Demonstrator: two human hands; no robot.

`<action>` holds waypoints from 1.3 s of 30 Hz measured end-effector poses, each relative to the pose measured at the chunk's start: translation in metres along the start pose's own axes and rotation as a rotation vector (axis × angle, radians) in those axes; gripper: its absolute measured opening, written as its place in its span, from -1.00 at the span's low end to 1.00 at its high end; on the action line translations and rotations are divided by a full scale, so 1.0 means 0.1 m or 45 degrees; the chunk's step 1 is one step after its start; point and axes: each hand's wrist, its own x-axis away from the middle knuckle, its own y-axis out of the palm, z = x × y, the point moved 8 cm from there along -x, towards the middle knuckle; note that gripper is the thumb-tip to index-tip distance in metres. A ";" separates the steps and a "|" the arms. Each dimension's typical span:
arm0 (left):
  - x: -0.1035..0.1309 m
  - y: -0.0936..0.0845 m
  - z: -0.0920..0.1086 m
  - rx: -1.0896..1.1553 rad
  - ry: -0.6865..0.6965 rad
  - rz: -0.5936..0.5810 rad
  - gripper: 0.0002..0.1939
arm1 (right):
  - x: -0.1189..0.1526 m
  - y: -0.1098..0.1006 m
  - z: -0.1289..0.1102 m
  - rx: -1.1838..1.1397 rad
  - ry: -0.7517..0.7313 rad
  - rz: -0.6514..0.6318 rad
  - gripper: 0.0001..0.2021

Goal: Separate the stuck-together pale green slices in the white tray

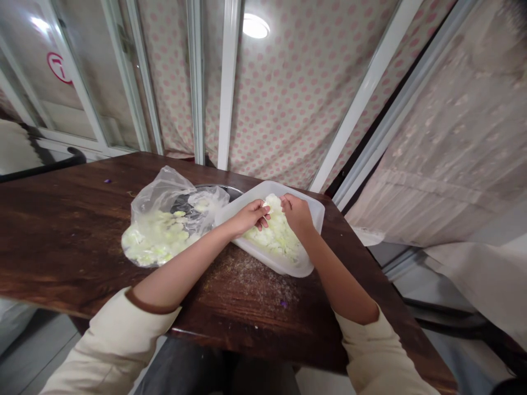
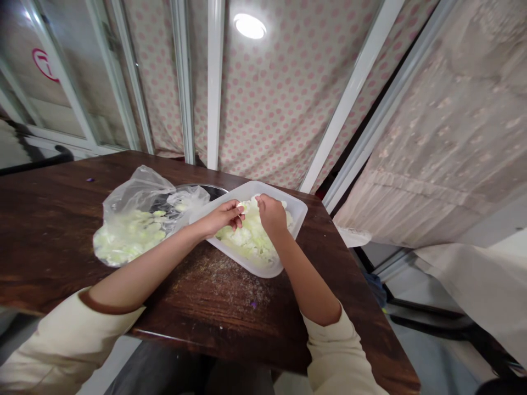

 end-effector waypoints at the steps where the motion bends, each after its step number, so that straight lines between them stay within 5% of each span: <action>1: 0.00 0.00 0.00 -0.015 -0.004 0.004 -0.82 | -0.01 0.03 0.03 -0.102 0.011 -0.015 -0.68; 8: 0.02 0.00 0.04 -0.092 0.028 0.010 -0.83 | 0.02 0.28 -0.11 -0.507 -0.084 -0.361 -0.75; 18: 0.02 0.02 0.04 -0.155 0.036 -0.038 -0.76 | 0.02 0.15 -0.12 -0.240 -0.086 -0.211 -0.63; 24: 0.01 -0.02 0.01 -0.110 0.037 0.023 -0.75 | -0.02 -0.03 0.03 -0.076 -0.039 0.101 -0.73; 31: 0.02 -0.02 0.03 -0.132 0.040 0.020 -0.73 | 0.01 0.22 -0.12 -0.443 -0.085 -0.273 -0.77; 39: 0.04 0.08 0.08 -0.225 0.093 -0.121 -0.78 | 0.03 0.08 -0.17 -0.150 -0.095 -0.103 -0.71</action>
